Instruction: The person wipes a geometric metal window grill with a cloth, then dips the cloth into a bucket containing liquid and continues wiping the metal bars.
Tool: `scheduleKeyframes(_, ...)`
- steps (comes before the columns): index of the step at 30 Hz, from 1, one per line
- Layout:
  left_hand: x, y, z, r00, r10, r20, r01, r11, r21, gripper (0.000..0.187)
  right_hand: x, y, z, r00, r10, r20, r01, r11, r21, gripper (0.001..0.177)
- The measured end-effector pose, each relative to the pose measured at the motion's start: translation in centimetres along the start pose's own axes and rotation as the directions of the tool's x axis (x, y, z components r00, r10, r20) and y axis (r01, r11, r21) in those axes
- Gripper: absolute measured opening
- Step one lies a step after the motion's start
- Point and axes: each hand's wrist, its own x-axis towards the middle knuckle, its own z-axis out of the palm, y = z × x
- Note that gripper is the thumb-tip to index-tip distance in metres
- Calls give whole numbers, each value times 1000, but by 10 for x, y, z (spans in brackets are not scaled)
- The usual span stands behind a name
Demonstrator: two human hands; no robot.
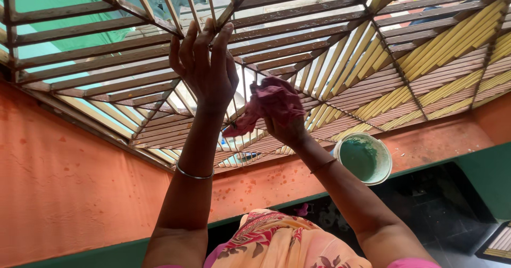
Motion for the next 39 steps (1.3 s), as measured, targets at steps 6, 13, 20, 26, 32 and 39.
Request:
scheduleKeyframes(6, -3, -2, -3, 999, 11, 33, -12, 1000, 16, 26, 11, 4, -2, 994, 90, 62, -90, 996, -6, 15)
scheduleKeyframes(13, -2, -3, 0, 1000, 23, -12, -22, 1000, 13, 25, 17, 27, -23, 998, 63, -11, -62, 998, 23, 6)
scheduleKeyframes(20, -6, -1, 6, 1000, -13, -21, 13, 1000, -7, 26, 6, 43, -7, 999, 28, 44, -34, 988, 150, 26)
scheduleKeyframes(26, -7, -5, 9, 1000, -4, -24, 4, 1000, 2, 26, -17, 7, -6, 978, 165, -127, -153, 983, 96, 27)
scheduleKeyframes(32, -7, -7, 5, 999, 33, 8, -33, 999, 19, 26, -17, 5, -8, 985, 165, -47, -169, 981, -94, 29)
scheduleKeyframes(39, -4, 1, 5, 1000, -15, -27, 15, 1000, -16, 27, -4, 17, -16, 943, 281, 176, -282, 959, -20, 16)
